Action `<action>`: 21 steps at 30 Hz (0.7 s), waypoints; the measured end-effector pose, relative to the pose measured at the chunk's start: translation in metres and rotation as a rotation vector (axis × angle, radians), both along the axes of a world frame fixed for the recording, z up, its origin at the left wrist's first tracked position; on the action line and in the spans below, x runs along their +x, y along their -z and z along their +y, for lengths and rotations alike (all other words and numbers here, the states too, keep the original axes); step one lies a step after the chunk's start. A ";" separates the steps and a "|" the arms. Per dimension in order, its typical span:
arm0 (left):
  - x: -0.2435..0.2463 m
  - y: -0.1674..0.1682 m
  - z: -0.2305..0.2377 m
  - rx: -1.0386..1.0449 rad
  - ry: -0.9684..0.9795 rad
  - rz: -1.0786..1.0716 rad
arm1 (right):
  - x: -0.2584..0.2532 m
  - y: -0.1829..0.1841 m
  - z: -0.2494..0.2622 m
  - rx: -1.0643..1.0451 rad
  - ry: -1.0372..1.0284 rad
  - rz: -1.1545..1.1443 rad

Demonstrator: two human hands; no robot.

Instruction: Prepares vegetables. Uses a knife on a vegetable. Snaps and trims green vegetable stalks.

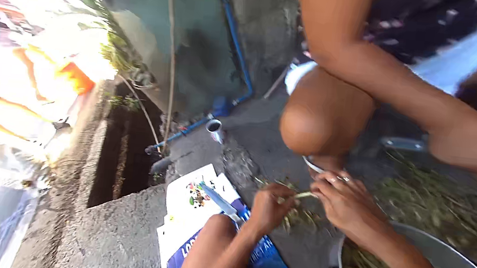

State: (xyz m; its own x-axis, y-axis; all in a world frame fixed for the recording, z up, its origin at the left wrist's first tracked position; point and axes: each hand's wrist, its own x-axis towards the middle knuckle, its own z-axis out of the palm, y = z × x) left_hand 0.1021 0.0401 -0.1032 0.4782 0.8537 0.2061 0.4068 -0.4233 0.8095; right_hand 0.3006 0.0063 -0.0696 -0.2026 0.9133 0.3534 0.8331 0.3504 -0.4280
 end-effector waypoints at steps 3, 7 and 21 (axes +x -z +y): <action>-0.002 -0.005 -0.001 0.015 0.029 0.021 | 0.001 0.003 0.000 0.010 0.016 0.028; -0.006 -0.011 0.001 0.034 0.029 0.034 | 0.004 0.002 0.001 -0.011 0.021 0.075; -0.005 -0.014 -0.005 0.280 -0.020 0.265 | -0.008 -0.007 -0.016 0.053 -0.123 0.090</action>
